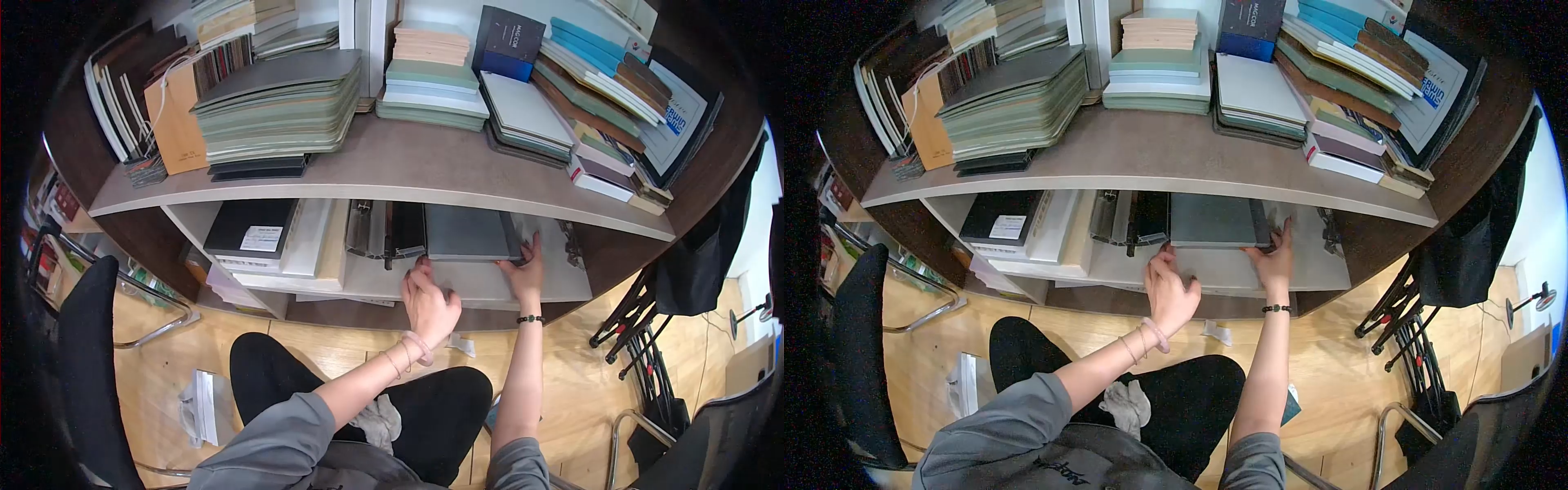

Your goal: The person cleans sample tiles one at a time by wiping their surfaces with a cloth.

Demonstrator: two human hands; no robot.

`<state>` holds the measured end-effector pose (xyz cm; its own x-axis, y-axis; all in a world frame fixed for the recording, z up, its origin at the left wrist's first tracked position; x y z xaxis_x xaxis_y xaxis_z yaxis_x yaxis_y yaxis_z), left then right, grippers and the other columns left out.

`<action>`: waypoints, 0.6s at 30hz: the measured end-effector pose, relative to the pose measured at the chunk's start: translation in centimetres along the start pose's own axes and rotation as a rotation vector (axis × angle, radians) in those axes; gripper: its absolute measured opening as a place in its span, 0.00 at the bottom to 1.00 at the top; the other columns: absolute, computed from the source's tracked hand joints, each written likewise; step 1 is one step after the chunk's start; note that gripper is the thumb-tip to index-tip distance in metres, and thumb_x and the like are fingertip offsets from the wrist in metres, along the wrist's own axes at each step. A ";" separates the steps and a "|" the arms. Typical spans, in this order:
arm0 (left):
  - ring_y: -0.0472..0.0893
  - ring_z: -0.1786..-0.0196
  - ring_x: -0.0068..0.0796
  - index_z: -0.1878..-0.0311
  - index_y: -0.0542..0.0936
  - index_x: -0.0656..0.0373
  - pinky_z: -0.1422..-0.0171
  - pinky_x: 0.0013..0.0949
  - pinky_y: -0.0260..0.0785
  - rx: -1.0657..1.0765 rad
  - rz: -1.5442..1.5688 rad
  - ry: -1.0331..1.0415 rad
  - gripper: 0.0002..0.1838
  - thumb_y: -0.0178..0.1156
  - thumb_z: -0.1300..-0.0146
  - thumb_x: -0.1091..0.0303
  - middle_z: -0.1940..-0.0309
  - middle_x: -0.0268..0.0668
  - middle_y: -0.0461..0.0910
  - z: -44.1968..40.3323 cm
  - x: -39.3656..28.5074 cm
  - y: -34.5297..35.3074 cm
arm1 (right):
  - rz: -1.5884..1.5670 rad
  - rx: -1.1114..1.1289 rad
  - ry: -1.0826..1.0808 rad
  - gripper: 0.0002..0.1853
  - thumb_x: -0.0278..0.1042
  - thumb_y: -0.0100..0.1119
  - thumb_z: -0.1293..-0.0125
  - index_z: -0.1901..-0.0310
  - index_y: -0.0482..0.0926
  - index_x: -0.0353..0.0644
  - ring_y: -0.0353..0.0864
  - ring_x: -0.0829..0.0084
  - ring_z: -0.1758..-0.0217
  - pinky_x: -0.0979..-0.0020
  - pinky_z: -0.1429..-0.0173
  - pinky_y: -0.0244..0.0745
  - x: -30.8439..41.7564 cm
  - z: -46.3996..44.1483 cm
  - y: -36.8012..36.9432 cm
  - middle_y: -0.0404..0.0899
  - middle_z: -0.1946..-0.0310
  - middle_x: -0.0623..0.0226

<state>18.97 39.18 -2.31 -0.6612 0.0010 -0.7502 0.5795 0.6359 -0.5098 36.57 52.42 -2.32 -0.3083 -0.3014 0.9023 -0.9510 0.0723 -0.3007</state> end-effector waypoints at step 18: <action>0.67 0.48 0.43 0.57 0.65 0.64 0.36 0.43 0.49 -0.074 0.073 -0.030 0.25 0.63 0.58 0.67 0.58 0.42 0.69 -0.3 0.2 0.5 | -0.298 0.156 0.061 0.38 0.09 0.63 0.49 0.34 0.60 0.26 0.79 0.72 0.52 0.69 0.49 0.80 -2.2 -0.3 0.3 0.78 0.49 0.57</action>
Point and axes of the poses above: each hand's wrist, its own z-axis away from the middle knuckle, its own y-axis out of the palm, x = y × z, the point moved 3 cm from there along -z, towards the middle knuckle
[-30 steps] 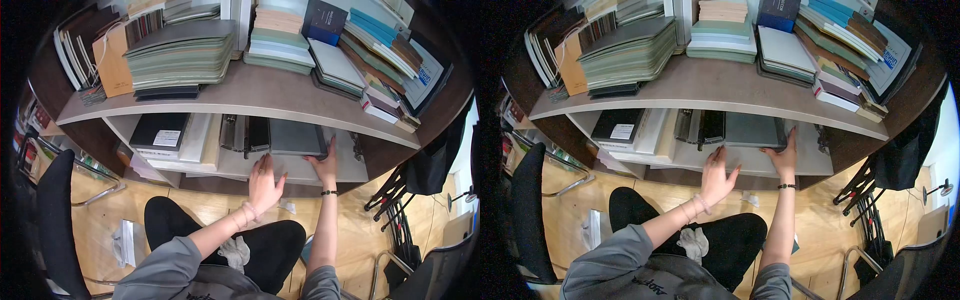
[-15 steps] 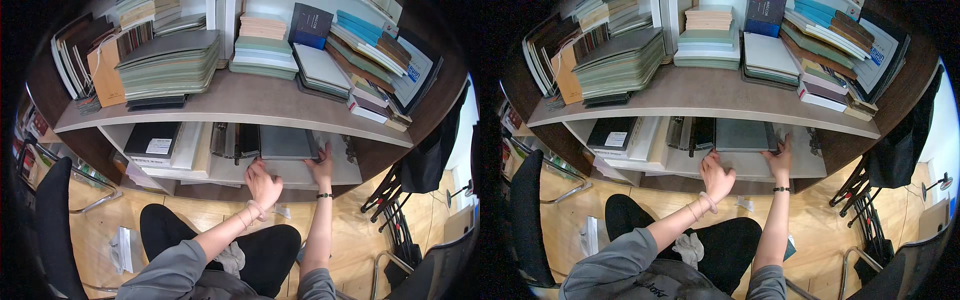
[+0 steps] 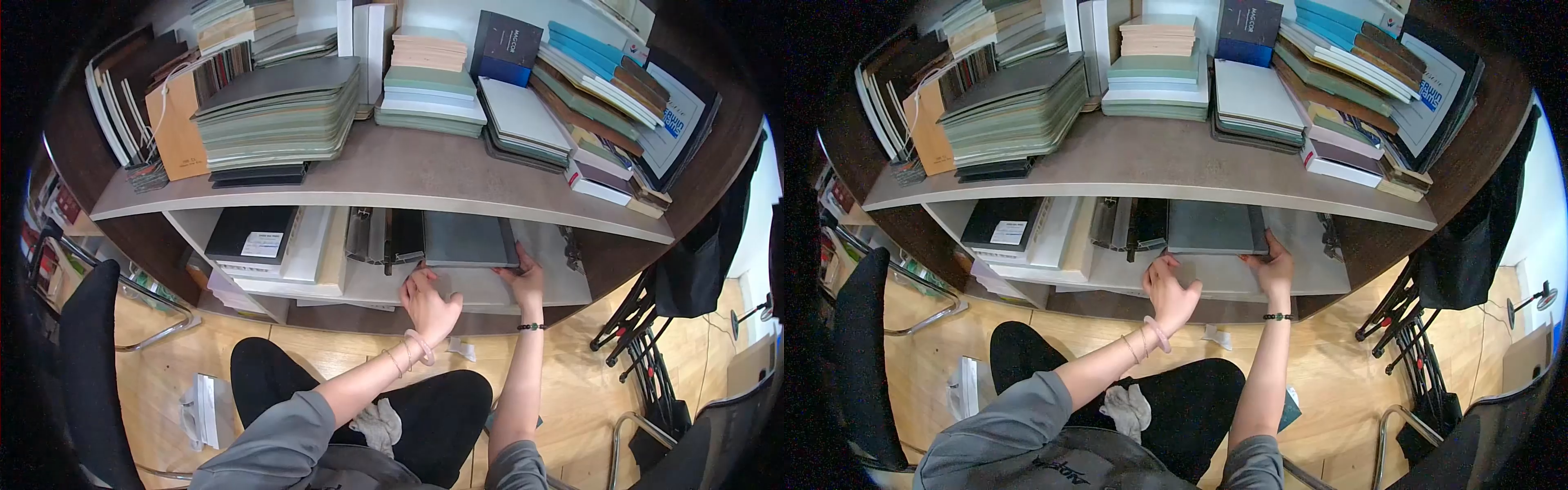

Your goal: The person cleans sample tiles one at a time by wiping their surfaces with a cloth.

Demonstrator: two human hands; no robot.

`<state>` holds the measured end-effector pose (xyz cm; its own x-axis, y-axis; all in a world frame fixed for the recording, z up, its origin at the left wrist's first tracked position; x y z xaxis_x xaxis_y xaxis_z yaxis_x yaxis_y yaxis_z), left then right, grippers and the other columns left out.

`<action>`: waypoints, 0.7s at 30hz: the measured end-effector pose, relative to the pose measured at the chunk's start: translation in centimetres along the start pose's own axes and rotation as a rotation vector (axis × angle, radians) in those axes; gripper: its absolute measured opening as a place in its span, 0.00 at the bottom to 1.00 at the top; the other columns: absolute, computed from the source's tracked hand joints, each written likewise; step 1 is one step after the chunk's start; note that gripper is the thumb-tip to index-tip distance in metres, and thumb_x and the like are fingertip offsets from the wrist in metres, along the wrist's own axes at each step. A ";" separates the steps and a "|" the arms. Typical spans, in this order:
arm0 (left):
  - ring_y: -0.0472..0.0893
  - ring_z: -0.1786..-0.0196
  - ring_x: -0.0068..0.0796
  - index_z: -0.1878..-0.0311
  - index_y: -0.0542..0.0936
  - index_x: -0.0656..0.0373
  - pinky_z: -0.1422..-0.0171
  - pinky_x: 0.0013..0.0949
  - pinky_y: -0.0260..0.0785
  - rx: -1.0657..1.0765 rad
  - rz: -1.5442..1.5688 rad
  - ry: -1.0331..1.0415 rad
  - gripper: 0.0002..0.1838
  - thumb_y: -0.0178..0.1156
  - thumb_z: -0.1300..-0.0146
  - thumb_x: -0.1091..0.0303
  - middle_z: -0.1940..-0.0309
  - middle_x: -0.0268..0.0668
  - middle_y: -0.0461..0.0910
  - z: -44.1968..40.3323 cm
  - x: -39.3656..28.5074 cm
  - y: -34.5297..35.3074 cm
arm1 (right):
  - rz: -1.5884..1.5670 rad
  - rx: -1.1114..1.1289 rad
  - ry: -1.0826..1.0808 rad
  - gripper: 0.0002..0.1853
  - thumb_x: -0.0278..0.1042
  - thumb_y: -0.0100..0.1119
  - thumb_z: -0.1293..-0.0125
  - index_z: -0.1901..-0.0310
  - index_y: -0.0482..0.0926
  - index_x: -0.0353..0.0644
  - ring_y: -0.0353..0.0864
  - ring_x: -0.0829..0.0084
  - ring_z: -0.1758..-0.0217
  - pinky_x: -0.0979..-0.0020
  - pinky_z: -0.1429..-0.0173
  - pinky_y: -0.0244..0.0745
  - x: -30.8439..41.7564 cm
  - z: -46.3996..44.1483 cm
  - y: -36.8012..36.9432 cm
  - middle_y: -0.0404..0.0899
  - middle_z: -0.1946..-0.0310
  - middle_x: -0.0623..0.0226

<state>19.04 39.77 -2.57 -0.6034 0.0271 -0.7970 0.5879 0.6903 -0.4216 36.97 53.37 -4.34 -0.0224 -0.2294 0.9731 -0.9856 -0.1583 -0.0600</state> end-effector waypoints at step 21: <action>0.76 0.76 0.41 0.68 0.70 0.56 0.65 0.38 0.68 0.050 -0.049 -0.018 0.16 0.68 0.44 0.59 0.81 0.36 0.77 -2.8 1.6 -2.9 | 0.393 -0.056 -0.169 0.36 0.31 0.76 0.56 0.40 0.76 0.51 0.68 0.59 0.35 0.65 0.35 0.66 2.1 2.7 0.8 0.69 0.39 0.48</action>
Point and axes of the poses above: each hand's wrist, its own z-axis away from the middle knuckle, its own y-axis out of the palm, x = y × z, the point moved 3 cm from there along -z, towards the middle knuckle
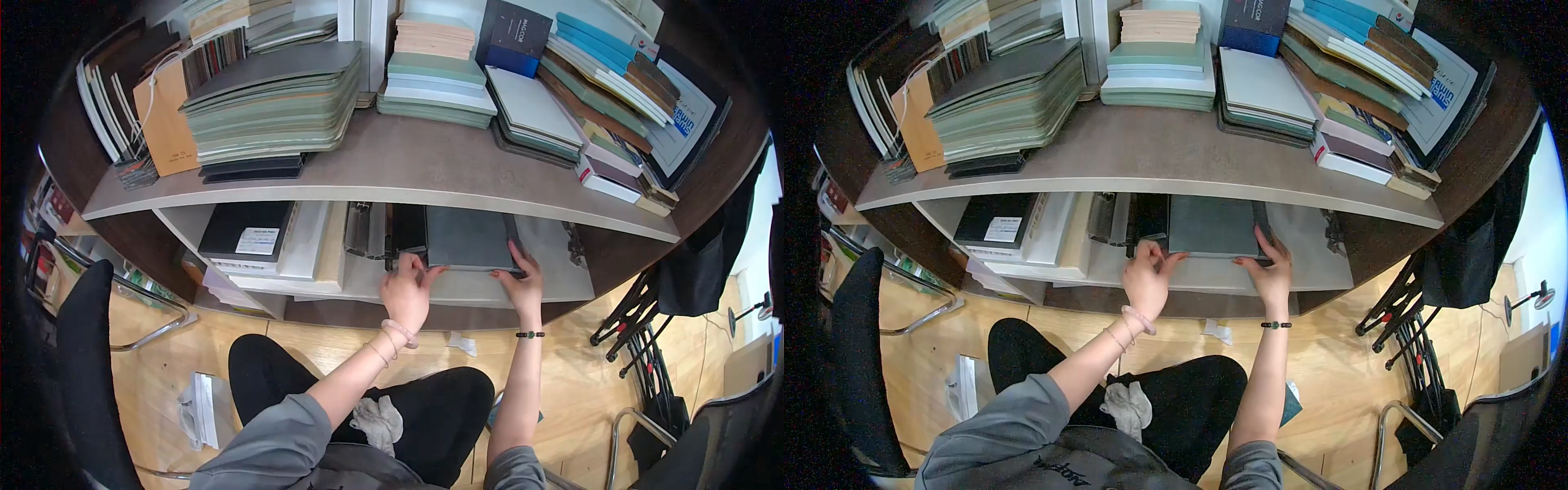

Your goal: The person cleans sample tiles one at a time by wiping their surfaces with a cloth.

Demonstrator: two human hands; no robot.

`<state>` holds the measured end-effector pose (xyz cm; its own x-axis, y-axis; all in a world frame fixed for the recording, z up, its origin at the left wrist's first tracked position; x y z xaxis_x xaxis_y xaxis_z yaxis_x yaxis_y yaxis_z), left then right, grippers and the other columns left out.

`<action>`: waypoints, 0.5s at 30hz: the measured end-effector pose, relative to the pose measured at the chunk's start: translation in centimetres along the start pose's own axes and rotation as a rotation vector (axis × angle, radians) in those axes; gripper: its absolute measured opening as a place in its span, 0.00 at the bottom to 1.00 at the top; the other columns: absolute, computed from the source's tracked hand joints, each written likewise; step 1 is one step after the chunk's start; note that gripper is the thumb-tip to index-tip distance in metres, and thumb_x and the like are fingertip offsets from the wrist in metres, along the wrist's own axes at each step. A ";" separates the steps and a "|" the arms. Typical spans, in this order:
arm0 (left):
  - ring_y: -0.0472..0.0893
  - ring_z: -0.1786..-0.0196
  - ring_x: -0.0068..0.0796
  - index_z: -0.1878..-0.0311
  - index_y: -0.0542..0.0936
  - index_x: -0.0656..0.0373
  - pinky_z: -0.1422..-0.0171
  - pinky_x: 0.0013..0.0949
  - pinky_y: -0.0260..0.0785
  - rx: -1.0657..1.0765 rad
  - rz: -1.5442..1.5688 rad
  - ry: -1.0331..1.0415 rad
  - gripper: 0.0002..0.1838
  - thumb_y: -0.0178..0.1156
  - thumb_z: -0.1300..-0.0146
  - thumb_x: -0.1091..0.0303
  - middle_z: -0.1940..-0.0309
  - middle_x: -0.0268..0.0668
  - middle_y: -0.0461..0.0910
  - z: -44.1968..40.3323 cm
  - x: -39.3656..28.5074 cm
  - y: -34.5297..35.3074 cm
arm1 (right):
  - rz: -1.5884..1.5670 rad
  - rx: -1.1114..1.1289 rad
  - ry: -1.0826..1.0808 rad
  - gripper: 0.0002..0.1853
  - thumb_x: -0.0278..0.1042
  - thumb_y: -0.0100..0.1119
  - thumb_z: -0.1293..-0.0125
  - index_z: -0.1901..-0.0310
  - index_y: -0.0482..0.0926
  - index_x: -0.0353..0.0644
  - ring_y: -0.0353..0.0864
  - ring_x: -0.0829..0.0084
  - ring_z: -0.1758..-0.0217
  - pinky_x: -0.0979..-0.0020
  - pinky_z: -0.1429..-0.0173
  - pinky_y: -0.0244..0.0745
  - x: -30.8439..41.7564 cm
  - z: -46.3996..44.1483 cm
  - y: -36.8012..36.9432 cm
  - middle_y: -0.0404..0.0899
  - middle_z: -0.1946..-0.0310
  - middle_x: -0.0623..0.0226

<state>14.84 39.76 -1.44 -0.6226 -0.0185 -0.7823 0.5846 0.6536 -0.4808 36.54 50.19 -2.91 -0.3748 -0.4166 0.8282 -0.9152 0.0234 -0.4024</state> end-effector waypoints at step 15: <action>0.75 0.82 0.41 0.76 0.71 0.53 0.75 0.37 0.66 -0.191 -0.020 0.103 0.14 0.67 0.44 0.62 0.85 0.37 0.74 -0.2 1.1 1.0 | 0.168 -0.065 -0.024 0.35 0.36 0.77 0.57 0.42 0.78 0.56 0.70 0.58 0.37 0.64 0.35 0.66 0.2 0.1 0.2 0.72 0.40 0.49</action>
Point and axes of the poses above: each hand's wrist, its own z-axis away from the middle knuckle, its own y-axis out of the palm, x = y × z, the point moved 3 cm from there along -z, towards the middle knuckle
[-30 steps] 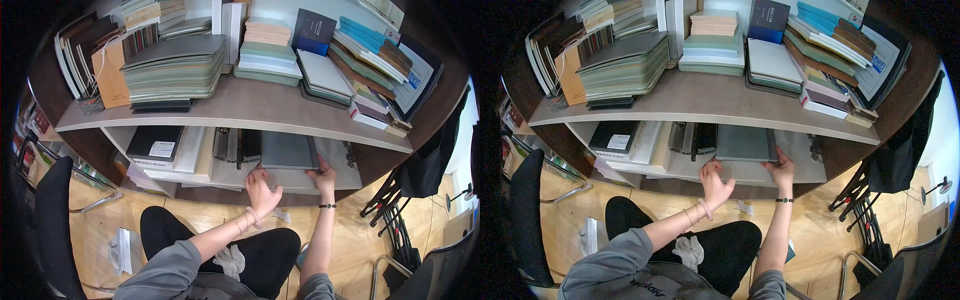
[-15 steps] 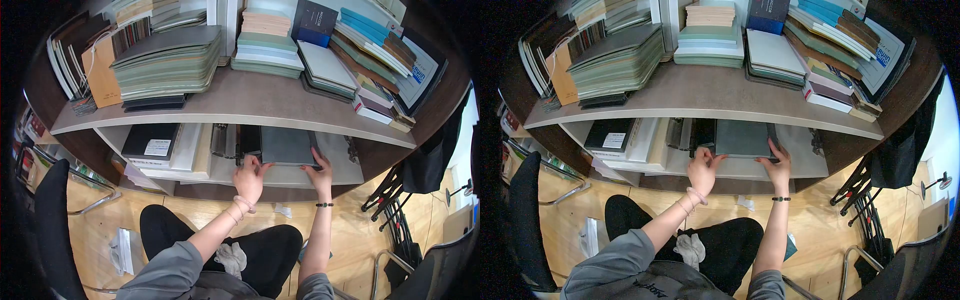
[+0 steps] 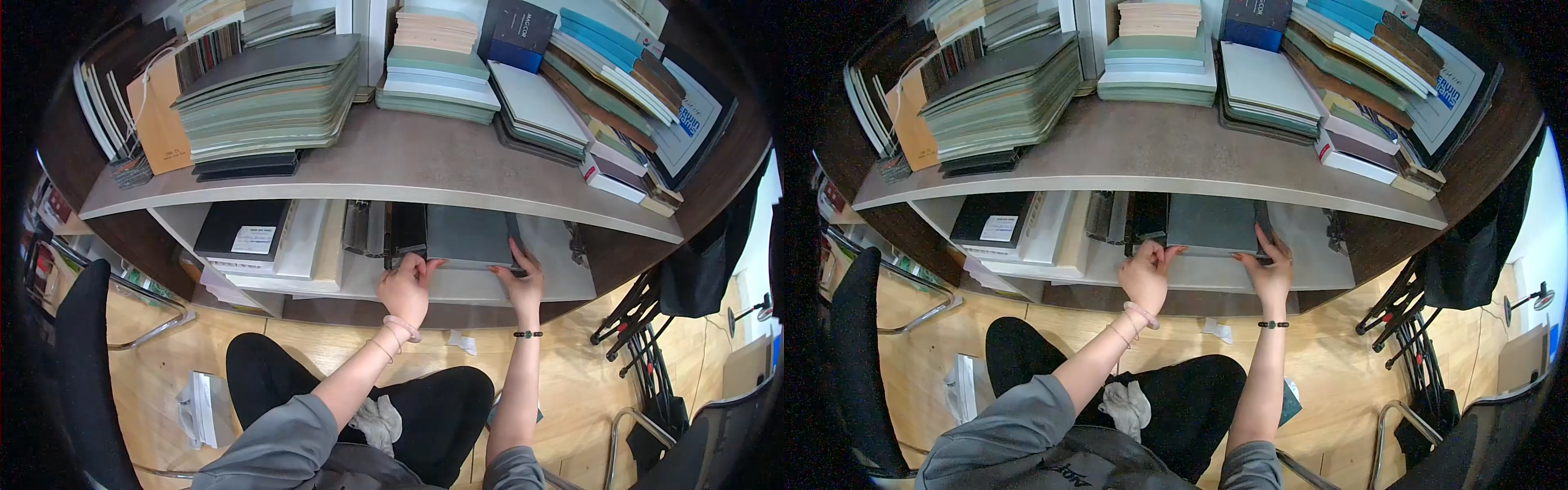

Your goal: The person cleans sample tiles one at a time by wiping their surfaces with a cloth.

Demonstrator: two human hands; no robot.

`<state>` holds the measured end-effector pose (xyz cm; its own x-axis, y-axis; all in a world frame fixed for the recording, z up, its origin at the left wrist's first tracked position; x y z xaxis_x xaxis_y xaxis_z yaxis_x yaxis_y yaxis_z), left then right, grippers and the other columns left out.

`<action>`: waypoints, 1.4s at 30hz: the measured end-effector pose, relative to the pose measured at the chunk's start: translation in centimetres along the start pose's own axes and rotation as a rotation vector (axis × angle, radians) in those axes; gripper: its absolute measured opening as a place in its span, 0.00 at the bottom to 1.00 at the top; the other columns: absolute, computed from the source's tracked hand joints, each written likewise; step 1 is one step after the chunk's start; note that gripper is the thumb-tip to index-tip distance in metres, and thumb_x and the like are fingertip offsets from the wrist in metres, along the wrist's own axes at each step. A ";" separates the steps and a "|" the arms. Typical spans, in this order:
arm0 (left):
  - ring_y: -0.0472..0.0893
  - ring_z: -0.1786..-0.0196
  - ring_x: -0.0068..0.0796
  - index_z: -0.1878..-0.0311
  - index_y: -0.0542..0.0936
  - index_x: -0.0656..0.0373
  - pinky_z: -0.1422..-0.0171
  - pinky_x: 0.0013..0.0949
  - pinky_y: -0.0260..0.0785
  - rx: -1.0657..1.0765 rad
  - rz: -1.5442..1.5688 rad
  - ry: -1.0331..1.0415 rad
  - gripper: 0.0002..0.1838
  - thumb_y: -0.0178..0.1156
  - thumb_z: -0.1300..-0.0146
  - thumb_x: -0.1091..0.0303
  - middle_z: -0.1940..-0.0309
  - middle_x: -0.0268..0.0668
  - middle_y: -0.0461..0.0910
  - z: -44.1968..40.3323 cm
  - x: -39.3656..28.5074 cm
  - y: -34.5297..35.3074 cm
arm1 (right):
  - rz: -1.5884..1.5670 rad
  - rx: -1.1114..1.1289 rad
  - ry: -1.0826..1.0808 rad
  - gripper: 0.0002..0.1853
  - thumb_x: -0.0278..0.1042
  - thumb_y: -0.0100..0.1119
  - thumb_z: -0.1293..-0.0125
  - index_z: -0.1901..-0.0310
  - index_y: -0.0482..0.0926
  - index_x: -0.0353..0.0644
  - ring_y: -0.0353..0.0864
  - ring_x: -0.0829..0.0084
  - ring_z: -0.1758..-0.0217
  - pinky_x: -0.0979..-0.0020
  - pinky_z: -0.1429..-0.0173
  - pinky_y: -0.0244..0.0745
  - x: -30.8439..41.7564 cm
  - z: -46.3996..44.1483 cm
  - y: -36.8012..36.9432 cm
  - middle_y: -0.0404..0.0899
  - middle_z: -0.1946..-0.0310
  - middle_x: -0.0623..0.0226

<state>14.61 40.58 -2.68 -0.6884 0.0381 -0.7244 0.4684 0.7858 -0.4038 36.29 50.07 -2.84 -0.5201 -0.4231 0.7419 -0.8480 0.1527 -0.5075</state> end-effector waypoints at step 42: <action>0.79 0.44 0.31 0.46 0.73 0.63 0.40 0.33 0.70 0.103 0.116 -0.159 0.25 0.70 0.47 0.72 0.49 0.42 0.80 2.1 9.3 -28.2 | -0.070 0.364 -0.613 0.19 0.29 0.74 0.52 0.64 0.72 0.41 0.75 0.71 0.71 0.68 0.62 0.67 30.0 18.7 -2.3 0.76 0.76 0.67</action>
<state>-3.87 17.49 0.80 -0.5347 0.0204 -0.8448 0.5991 0.7143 -0.3619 24.48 20.36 12.40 -0.2246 -0.8632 0.4522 -0.7338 -0.1555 -0.6614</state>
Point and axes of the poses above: each hand's wrist, its own z-axis away from the middle knuckle, its own y-axis out of the palm, x = y × z, the point moved 3 cm from there along -z, towards the middle knuckle
